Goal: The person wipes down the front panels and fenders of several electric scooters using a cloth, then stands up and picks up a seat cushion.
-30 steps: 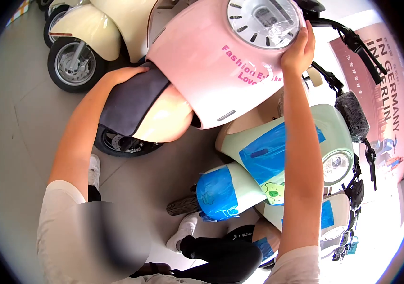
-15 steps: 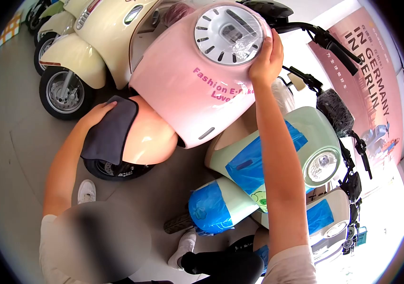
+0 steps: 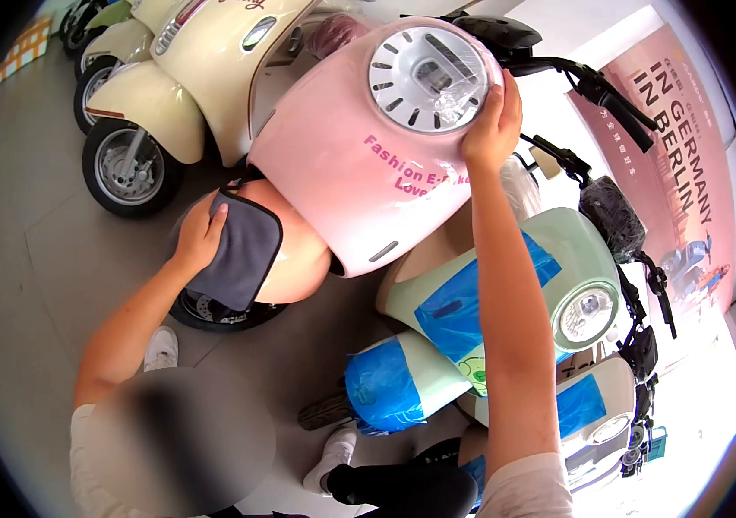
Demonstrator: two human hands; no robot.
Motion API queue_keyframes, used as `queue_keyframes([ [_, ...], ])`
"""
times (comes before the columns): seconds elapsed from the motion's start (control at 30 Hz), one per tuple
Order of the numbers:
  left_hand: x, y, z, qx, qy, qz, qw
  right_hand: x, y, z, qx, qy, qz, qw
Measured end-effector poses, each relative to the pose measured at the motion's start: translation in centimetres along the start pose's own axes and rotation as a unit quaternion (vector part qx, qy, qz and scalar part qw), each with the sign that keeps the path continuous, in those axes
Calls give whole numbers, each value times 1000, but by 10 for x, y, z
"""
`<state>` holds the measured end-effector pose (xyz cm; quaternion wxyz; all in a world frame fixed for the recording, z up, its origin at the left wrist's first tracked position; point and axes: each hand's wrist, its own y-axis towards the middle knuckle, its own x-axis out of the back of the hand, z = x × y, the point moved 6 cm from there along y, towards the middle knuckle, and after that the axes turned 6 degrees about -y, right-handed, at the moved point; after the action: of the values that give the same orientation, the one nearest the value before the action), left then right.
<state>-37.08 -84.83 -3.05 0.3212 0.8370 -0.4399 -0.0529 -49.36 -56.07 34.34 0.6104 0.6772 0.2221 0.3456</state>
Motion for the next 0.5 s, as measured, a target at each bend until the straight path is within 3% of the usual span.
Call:
queue_keyframes([
  [0.2,-8,6,-25,74,-137,-21,988,1,0,1,-2,1,6,1000],
  [0.27,-8,15,-72,-29,-178,-40,983,0,0,2,1,4,8,1000],
  [0.5,-28,54,-109,-119,-206,-70,969,1,-1,2,-9,3,14,1000],
])
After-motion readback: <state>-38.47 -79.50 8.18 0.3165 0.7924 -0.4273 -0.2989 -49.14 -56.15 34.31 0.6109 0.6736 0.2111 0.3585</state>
